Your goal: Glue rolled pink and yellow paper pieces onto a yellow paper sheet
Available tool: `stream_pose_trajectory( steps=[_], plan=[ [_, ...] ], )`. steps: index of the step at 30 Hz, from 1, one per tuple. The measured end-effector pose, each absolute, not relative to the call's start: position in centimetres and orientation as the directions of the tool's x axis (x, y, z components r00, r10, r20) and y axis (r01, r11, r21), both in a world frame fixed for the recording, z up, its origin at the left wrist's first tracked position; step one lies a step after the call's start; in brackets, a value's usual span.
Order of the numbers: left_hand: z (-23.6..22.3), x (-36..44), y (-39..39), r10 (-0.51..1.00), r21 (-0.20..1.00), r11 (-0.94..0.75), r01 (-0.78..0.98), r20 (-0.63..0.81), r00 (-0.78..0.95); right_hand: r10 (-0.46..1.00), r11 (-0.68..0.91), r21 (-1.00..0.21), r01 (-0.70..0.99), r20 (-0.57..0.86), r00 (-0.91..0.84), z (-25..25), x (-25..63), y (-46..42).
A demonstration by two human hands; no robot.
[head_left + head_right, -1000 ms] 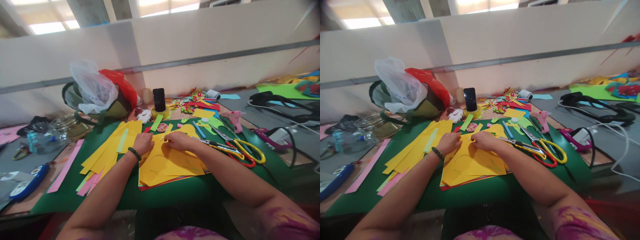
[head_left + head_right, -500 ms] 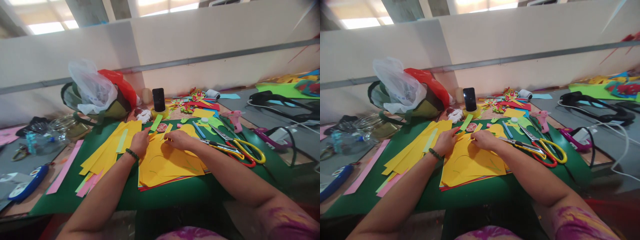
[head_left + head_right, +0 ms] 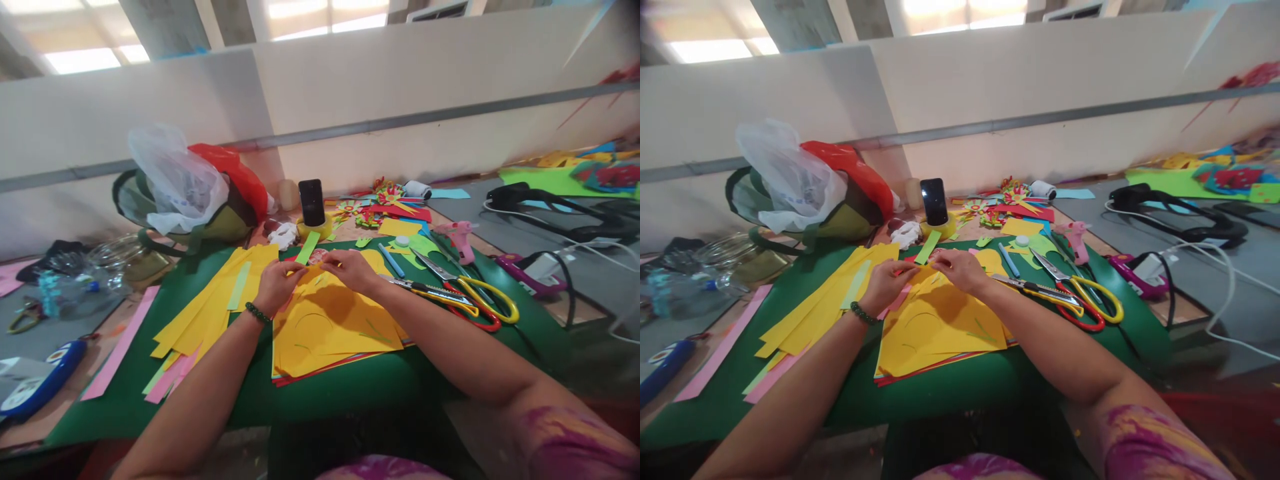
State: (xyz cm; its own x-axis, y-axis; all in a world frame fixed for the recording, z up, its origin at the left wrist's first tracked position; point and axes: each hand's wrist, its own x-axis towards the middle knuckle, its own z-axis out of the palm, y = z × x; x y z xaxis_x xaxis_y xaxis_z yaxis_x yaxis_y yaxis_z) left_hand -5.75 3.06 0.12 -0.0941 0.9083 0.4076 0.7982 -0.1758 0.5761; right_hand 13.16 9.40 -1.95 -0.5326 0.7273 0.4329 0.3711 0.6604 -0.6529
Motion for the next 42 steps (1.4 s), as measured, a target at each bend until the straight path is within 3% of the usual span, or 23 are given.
stream_pose_trajectory(
  steps=[6,10,13,16,18,21,24,30,33,37,42],
  plan=[
    [1.0,-6.6,3.0,0.926,0.917,-0.161,0.366,0.269,-0.266,0.732,0.670,-0.610,0.423,0.446,-0.515,-0.2,13.9,8.7],
    [1.6,-5.5,2.2,0.971,0.994,-0.078,0.070,0.092,-0.220,0.770,0.578,-0.783,0.230,0.430,-0.471,0.3,13.5,7.9],
    [1.5,-4.1,1.7,0.993,0.994,0.031,-0.102,-0.042,-0.114,0.735,0.582,-0.808,0.094,0.473,-0.486,0.2,13.1,7.4],
    [1.1,-3.1,1.5,0.992,0.979,0.098,-0.180,-0.112,-0.066,0.635,0.721,-0.686,0.103,0.593,-0.495,0.2,13.3,7.0],
    [1.0,-2.9,1.6,0.986,0.960,0.115,-0.256,-0.143,-0.092,0.496,0.851,-0.506,0.142,0.684,-0.536,0.3,13.6,6.8],
    [1.0,-2.9,1.7,0.976,0.928,0.121,-0.353,-0.176,-0.128,0.311,0.949,-0.262,0.174,0.703,-0.640,0.4,13.7,6.6],
    [1.1,-3.0,1.5,0.979,0.937,0.122,-0.326,-0.168,-0.116,0.273,0.962,-0.211,0.175,0.690,-0.671,0.0,13.4,6.7],
    [1.0,-3.0,1.4,0.987,0.981,0.080,-0.174,-0.102,-0.122,0.395,0.900,-0.429,0.081,0.721,-0.570,-0.3,13.3,7.3],
    [1.0,-3.1,1.3,0.993,0.991,0.063,-0.118,-0.074,-0.093,0.434,0.848,-0.527,0.047,0.642,-0.632,1.1,13.9,6.8],
    [1.5,-3.0,0.7,0.998,0.995,-0.035,0.097,0.030,0.058,0.613,0.721,-0.669,0.180,0.495,-0.615,4.4,15.0,5.0],
    [3.0,-1.9,-0.3,0.967,0.945,-0.187,0.267,0.129,0.222,0.658,0.707,-0.610,0.357,0.385,-0.647,6.2,16.0,2.8]
  ],
)
